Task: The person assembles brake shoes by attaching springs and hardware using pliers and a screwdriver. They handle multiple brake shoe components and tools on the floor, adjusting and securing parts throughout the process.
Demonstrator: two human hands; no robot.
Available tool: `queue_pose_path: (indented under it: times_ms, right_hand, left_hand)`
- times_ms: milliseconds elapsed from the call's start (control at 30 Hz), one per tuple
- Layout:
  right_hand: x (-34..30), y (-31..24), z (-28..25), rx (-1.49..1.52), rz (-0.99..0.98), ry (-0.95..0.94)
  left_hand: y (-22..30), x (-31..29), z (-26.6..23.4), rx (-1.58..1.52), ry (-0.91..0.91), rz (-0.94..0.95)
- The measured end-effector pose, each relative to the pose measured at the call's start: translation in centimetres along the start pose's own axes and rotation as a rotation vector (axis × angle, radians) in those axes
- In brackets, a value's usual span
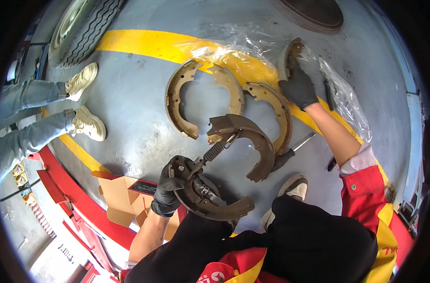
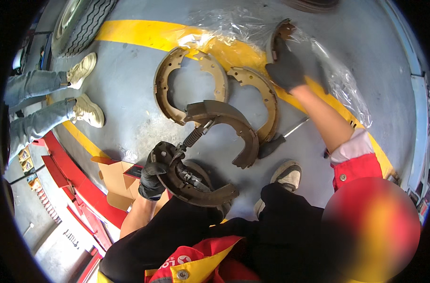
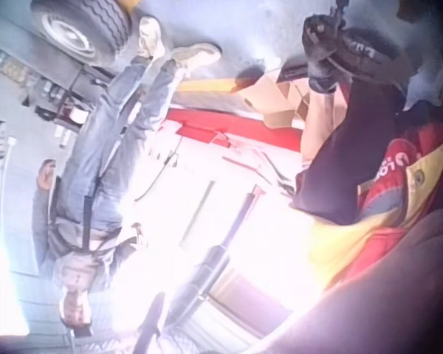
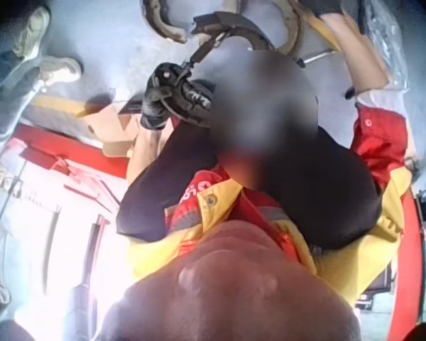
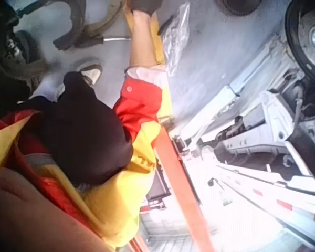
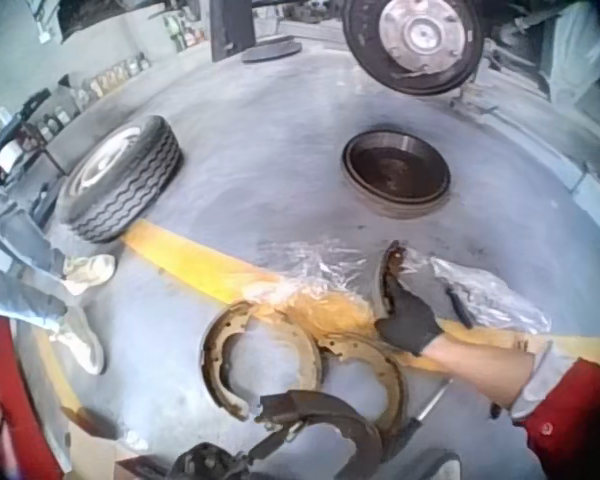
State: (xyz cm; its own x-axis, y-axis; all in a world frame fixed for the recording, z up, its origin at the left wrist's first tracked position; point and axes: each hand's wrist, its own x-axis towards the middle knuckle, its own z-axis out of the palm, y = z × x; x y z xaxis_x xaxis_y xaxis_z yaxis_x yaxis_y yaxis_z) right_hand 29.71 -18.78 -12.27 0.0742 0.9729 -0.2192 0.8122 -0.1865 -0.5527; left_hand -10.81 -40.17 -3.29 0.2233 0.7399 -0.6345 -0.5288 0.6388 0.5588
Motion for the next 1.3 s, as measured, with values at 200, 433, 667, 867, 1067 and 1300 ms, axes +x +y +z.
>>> queue_pose_path:
  times_ms: [200,433,667,867,1067,1300]
  right_hand:
    - [-8.8,-0.8,-3.4,0.210,-0.195,-0.015]
    - [-18.6,-3.9,-4.7,0.237,-0.048,-0.252]
    - [-21.1,-4.1,-0.5,0.305,-0.074,-0.332]
    - [-18.2,-4.2,2.3,0.143,-0.250,-0.211]
    - [-9.2,-7.6,3.0,0.153,-0.192,-0.104]
    - [-6.0,-9.8,-0.5,0.103,-0.288,-0.022]
  left_hand:
    - [1.4,-2.5,-4.1,-0.085,0.044,0.003]
    - [2.5,-2.6,-5.4,-0.059,0.091,0.050]
    - [2.3,-2.8,-7.7,-0.080,0.062,0.047]
    - [1.9,-2.6,-6.7,-0.088,0.074,0.045]
    - [1.9,-2.6,-6.4,-0.058,0.030,0.025]
    - [1.1,-2.4,-6.0,0.015,0.017,0.077]
